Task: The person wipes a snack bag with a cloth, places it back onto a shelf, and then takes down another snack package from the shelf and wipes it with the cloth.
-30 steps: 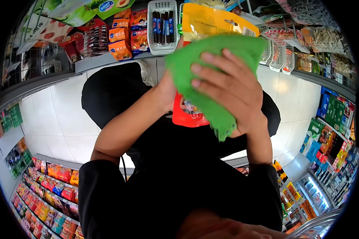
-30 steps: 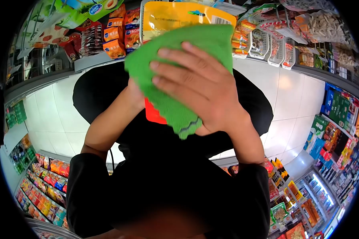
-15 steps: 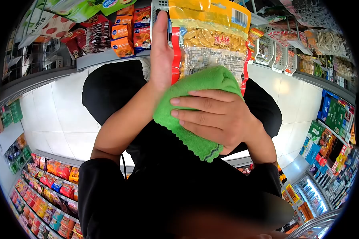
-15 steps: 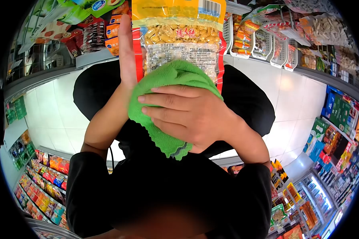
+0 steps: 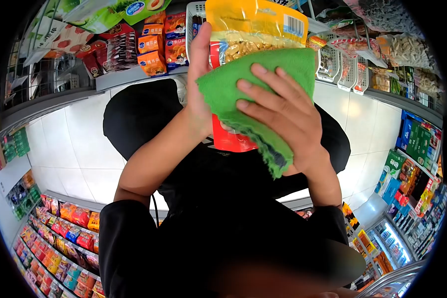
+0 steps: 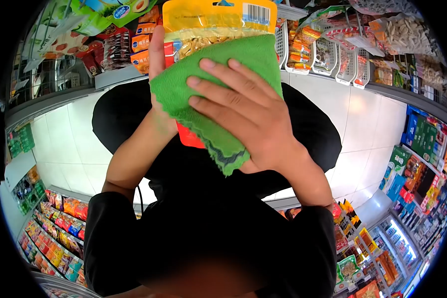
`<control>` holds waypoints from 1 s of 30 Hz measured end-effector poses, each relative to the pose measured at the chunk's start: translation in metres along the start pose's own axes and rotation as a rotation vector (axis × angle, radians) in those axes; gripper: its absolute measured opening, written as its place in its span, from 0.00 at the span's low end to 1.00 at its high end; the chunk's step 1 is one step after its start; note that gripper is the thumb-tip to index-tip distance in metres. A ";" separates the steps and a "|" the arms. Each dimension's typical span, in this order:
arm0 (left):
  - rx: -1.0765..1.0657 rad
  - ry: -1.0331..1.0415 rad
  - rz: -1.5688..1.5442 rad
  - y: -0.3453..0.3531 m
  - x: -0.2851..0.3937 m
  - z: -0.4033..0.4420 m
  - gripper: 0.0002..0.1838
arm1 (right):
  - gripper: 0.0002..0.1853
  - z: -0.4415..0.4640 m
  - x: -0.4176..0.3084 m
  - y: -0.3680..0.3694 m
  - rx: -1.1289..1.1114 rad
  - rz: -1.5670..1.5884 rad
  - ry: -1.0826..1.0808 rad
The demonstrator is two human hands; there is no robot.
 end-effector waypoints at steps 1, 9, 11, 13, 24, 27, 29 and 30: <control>0.138 -0.037 0.100 -0.009 -0.003 0.000 0.39 | 0.29 -0.001 -0.008 0.010 -0.083 0.039 -0.062; 0.222 -0.052 0.200 -0.009 -0.012 -0.006 0.45 | 0.30 0.001 0.003 -0.005 0.099 -0.092 0.056; 0.043 -0.143 0.065 0.003 -0.020 -0.001 0.44 | 0.30 -0.003 -0.010 0.008 0.000 -0.098 -0.063; -0.100 -0.260 -0.104 0.014 -0.027 -0.003 0.45 | 0.31 -0.004 -0.014 0.015 -0.065 -0.119 -0.120; -0.044 -0.023 0.042 0.011 -0.010 -0.006 0.45 | 0.32 -0.001 0.017 -0.013 0.199 -0.162 0.116; -0.046 -0.005 0.091 0.011 -0.004 -0.007 0.46 | 0.33 -0.003 0.009 -0.010 0.121 -0.181 0.071; -0.190 -0.084 0.040 0.023 -0.009 -0.009 0.45 | 0.33 -0.008 -0.009 0.004 -0.018 -0.203 -0.069; -0.171 -0.064 0.044 0.022 -0.007 -0.008 0.45 | 0.33 -0.006 -0.002 -0.001 0.028 -0.207 -0.023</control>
Point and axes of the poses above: each hand's wrist, its own z-axis towards the middle knuckle, its own y-axis out of the palm, x = y × z, the point moved 10 cm from there along z, towards the middle knuckle, and after that the axes turned 2 degrees about -y, right-handed, at the moved point
